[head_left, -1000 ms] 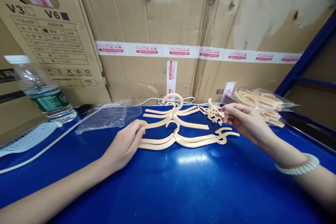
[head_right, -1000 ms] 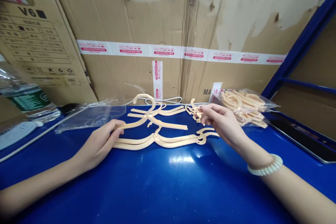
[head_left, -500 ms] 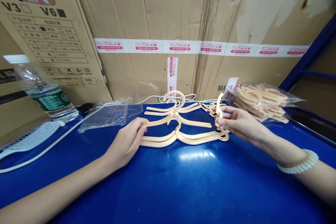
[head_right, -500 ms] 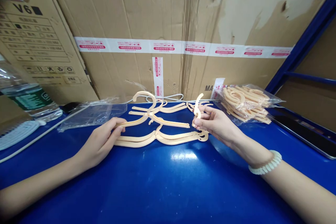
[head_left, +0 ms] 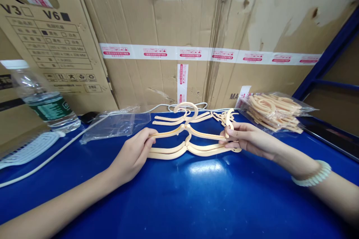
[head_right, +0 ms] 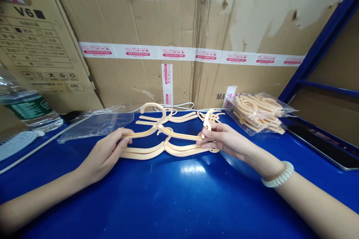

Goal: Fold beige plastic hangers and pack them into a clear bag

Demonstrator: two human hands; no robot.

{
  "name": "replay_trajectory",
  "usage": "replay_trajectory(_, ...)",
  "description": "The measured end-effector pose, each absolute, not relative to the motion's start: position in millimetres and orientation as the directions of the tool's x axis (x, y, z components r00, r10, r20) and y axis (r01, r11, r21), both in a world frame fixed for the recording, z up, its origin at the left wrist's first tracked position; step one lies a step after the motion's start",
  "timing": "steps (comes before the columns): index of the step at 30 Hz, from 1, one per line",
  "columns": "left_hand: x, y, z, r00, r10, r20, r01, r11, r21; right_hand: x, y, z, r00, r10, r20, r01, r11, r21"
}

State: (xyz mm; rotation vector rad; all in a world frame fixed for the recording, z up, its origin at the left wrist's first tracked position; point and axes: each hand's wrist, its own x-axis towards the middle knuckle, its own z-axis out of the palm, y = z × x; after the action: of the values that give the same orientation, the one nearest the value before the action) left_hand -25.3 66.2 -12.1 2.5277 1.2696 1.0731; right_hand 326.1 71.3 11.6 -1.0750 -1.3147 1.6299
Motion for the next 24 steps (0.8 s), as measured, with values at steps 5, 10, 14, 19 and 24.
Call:
replay_trajectory(5,-25.5,66.5,-13.0,0.397,0.743,0.539,0.657,-0.640,0.398,325.7,70.6,11.4,-0.356,0.917,-0.179,-0.064,-0.214,-0.975)
replay_trajectory(10,-25.0,65.6,-12.1,0.399,0.735,0.548,0.659,-0.645,0.386,325.3,68.8,11.8,-0.388,0.904,-0.180,-0.065,-0.222,-0.973)
replay_trajectory(14,-24.6,65.8,-12.3,0.395,0.739,0.546,0.671,-0.638,0.379,325.6,67.9,12.1,-0.399,0.895,-0.202,-0.036,-0.235,-0.971)
replay_trajectory(19,-24.6,66.3,-13.3,0.413,0.733,0.541,0.658,-0.651,0.378,325.0,67.6,11.1,-0.395,0.894,-0.210,-0.030,-0.242,-0.970)
replay_trajectory(24,-25.3,66.5,-13.5,0.426,0.731,0.533,0.658,-0.655,0.372,319.2,65.1,11.4,-0.307,0.942,-0.139,-0.016,-0.152,-0.988)
